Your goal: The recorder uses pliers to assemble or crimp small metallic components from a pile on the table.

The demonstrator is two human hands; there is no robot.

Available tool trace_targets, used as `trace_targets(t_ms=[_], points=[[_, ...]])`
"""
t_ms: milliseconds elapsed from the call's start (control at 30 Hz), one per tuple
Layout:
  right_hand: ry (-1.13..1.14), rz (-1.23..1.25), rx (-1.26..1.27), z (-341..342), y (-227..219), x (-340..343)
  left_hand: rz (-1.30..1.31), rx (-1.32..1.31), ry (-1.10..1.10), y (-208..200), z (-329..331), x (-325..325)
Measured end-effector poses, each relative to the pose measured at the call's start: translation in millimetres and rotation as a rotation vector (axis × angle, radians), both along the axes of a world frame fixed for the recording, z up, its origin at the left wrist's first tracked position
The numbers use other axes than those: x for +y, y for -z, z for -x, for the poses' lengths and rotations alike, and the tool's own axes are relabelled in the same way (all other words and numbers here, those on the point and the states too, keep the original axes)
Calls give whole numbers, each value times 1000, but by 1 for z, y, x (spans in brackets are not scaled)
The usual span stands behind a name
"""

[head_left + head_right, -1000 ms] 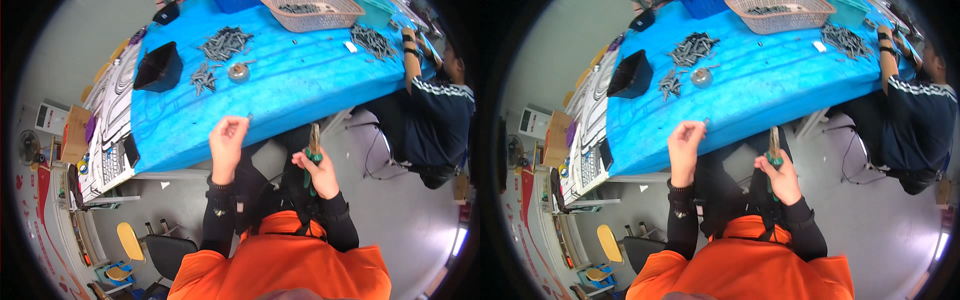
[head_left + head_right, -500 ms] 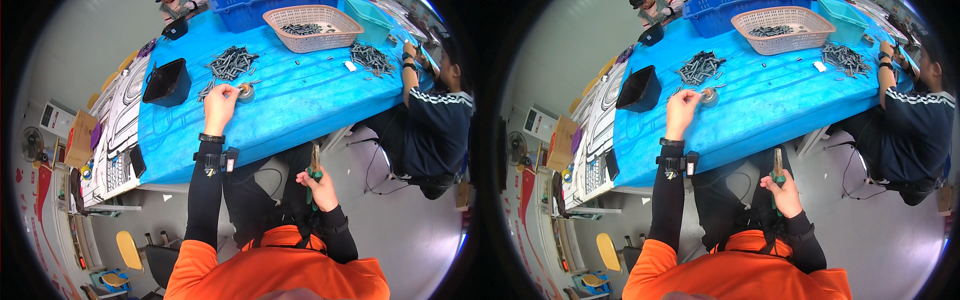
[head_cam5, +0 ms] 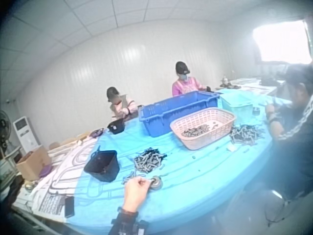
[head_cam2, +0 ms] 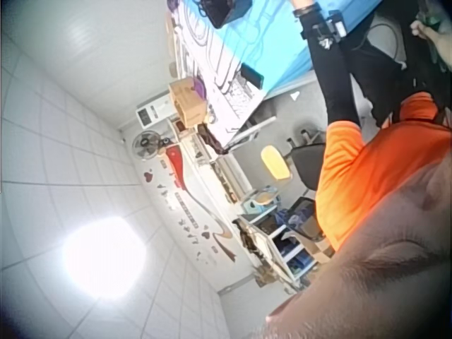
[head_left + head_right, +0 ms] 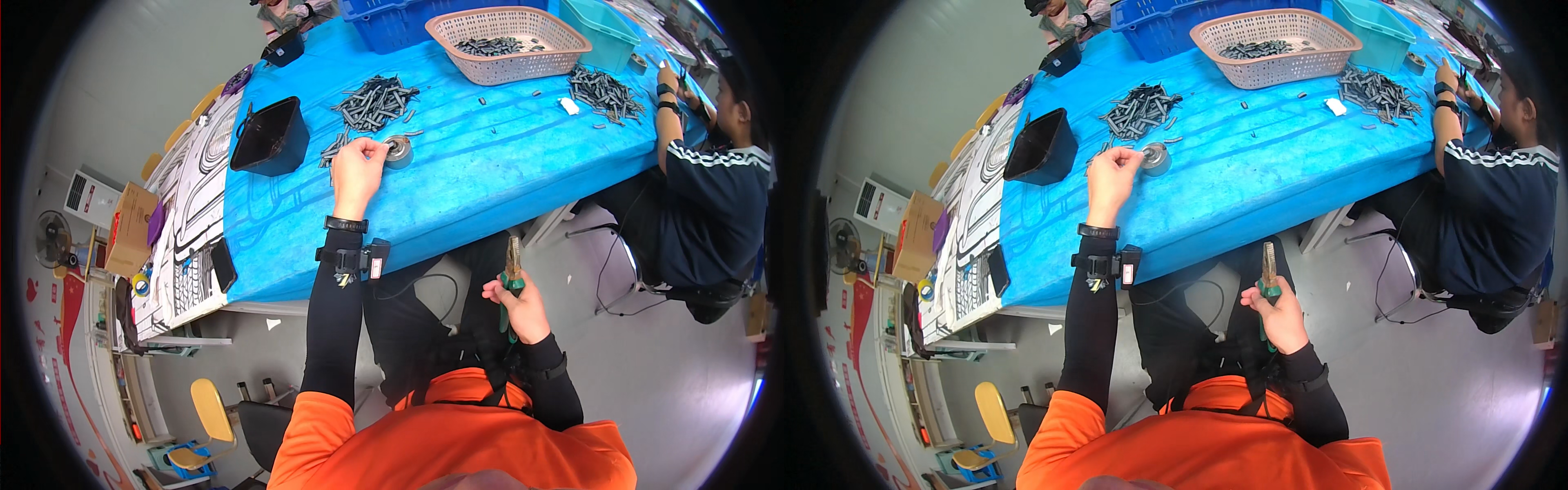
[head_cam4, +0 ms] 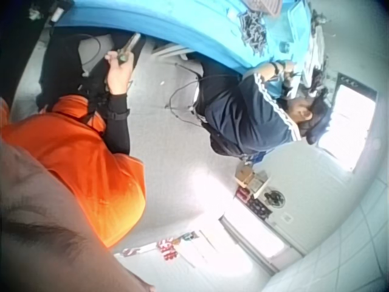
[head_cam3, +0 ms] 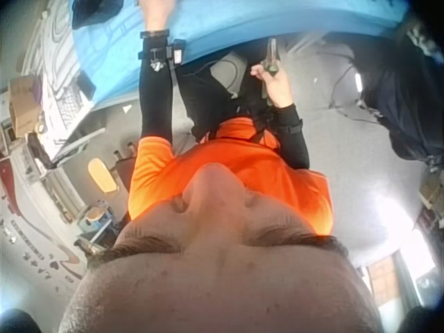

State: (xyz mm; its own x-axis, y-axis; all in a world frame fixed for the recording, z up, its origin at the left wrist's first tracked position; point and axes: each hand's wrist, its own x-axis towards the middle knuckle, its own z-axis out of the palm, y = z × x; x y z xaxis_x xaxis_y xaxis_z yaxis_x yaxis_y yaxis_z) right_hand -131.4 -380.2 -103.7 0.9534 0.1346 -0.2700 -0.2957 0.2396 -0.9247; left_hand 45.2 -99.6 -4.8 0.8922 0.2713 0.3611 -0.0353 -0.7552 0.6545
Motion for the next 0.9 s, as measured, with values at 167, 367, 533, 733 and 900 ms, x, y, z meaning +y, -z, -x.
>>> trace_targets(t_ms=[167, 367, 533, 733, 900], points=[[-24, 42, -36, 2, 2, 2, 77, -69, 40, -7, 26, -6], [-112, 271, -222, -2, 9, 14, 826, 201, 421, 9, 128, -69], [-178, 338, -251, -5, -24, 26, 977, 220, 430, 30, 146, -86], [-202, 420, -220, 2, -25, 31, 973, 215, 414, 36, 150, -93], [-213, 342, -112, 0, -16, 30, 972, 221, 423, 33, 149, -94]])
